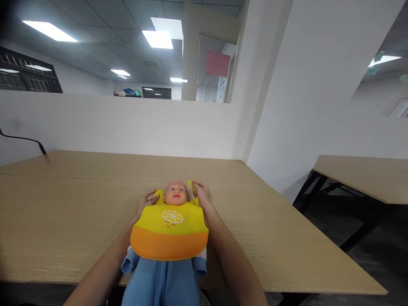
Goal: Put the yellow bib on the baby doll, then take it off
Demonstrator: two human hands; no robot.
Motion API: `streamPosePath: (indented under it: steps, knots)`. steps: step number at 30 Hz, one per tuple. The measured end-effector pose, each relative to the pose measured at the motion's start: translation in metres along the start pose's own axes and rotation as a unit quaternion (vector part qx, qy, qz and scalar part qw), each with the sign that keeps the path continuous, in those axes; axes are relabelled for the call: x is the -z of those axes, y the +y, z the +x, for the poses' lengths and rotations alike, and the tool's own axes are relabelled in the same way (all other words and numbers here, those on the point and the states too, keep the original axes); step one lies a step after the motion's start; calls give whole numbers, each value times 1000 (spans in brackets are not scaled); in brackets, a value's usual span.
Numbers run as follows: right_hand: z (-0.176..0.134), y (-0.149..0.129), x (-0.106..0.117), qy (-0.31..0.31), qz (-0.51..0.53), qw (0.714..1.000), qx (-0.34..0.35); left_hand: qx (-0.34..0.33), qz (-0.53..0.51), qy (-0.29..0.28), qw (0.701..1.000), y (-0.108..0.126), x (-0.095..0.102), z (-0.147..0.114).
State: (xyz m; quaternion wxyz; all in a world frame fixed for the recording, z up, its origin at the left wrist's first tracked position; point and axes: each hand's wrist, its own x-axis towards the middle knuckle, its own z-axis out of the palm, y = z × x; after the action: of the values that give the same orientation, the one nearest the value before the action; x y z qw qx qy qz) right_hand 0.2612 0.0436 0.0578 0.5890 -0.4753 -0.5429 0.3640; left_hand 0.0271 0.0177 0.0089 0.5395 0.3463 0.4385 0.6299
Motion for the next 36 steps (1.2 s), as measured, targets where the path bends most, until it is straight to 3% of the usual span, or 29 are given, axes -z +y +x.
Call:
streamPosePath:
  steps: [3, 7, 10, 12, 15, 17, 20, 27, 32, 36]
  knots:
    - [7, -20, 6, -20, 86, 996, -10, -9, -17, -12, 1000, 11, -2, -8]
    - [-5, -57, -5, -162, 97, 982, -6, -32, -46, -43, 998, 21, -4, -18]
    - [-18, -78, -29, -273, -22, 961, 39, -23, -66, -70, 995, 27, -7, -24]
    - [-21, -85, -47, -305, -143, 936, 106, -20, -73, -78, 994, 31, -8, -26]
    - [-19, -83, -71, -304, -313, 878, 198, -15, -62, -80, 995, 34, -9, -26]
    - [-16, -77, -82, -308, -388, 843, 209, -10, -56, -85, 995, 33, -8, -24]
    - [-13, -70, -89, -298, -436, 823, 210, -12, -72, -79, 994, 29, -8, -21]
    - [-4, -99, -74, -250, -308, 886, 240, -17, -166, -77, 983, 18, -9, -12]
    - [8, -144, -34, -238, -216, 935, 151, -31, -38, 11, 999, 8, -5, 0]
    - [14, -188, 12, -172, -195, 955, 144, -81, 74, 16, 994, -7, -2, 5]
